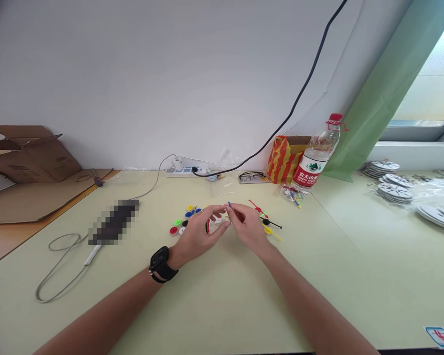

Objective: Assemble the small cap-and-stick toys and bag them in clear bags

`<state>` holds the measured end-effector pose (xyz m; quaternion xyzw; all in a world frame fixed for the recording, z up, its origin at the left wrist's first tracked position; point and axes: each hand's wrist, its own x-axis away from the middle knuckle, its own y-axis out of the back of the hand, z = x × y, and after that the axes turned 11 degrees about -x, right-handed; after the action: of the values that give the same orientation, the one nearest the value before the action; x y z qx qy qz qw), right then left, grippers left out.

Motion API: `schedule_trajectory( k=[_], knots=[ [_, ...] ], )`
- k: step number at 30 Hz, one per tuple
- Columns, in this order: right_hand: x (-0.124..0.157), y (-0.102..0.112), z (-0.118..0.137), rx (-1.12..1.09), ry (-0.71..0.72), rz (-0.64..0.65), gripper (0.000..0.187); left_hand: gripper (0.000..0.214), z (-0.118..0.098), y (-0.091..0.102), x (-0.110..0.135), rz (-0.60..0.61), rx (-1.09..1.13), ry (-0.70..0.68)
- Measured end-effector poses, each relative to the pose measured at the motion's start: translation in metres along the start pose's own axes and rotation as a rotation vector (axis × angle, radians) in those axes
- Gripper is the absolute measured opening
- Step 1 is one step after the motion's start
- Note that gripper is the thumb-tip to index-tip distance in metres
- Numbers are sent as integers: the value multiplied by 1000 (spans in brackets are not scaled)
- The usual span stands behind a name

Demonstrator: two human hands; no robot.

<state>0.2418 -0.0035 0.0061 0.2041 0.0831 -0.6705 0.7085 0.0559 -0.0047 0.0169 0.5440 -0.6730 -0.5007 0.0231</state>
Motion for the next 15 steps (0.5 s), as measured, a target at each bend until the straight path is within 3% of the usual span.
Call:
schedule_trajectory(
  k=[7, 15],
  knots=[
    [-2, 3, 0, -313, -311, 105, 36, 24, 1, -10, 2, -2, 43, -40],
    [-3, 10, 6, -296, -304, 280, 29, 6, 6, -2, 0, 99, 61, -69]
  ],
)
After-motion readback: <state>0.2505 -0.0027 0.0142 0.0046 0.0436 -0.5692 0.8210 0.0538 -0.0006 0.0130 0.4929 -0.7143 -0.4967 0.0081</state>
